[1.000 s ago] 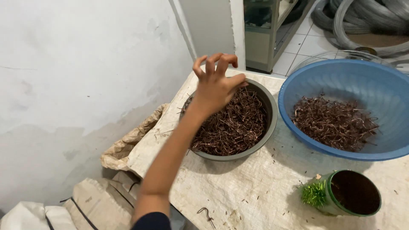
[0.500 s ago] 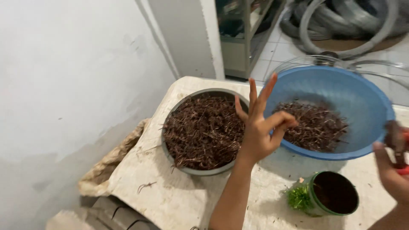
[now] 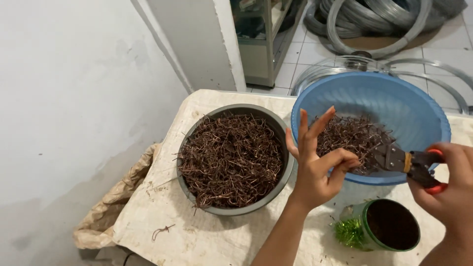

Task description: Trimming dried roots with wire cutters and sorting them into a bowl

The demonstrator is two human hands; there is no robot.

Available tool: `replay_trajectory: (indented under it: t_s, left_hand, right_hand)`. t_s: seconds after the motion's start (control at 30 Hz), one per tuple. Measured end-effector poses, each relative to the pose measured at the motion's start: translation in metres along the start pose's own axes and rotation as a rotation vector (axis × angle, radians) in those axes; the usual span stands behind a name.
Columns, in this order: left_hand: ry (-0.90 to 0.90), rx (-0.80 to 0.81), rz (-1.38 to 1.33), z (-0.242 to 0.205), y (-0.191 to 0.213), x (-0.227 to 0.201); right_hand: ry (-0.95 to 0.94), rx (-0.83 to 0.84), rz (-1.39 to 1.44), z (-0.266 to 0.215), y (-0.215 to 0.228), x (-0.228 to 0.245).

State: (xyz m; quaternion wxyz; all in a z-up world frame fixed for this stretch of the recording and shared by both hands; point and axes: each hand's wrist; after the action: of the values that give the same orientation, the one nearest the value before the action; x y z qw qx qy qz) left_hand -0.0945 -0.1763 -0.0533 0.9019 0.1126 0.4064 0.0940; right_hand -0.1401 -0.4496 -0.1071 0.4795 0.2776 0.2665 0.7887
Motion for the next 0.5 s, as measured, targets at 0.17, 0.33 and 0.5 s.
replay_trajectory:
  t_s: [0.17,0.33,0.5]
  left_hand:
    - [0.016,0.001,-0.007,-0.003,-0.004,0.003]
    - [-0.003,0.016,-0.027,-0.006,-0.011,0.006]
    - [0.002,0.013,-0.078,-0.007,-0.016,0.009]
  right_hand:
    - [-0.025,0.019,0.040,0.001,0.006,0.010]
    - [-0.025,0.029,0.015,-0.003,0.008,0.002]
    - [-0.010,0.068,0.001,-0.001,0.016,-0.001]
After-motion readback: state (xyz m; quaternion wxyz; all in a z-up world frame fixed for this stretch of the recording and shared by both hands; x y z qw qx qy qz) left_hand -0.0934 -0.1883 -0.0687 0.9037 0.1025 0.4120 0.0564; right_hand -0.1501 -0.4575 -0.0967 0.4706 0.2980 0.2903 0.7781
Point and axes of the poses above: each hand's wrist, its own z-axis towards the middle knuckle, its own y-axis out of the back of the hand, x = y × z, and after that the axes turned 12 degrees about y, right-handed
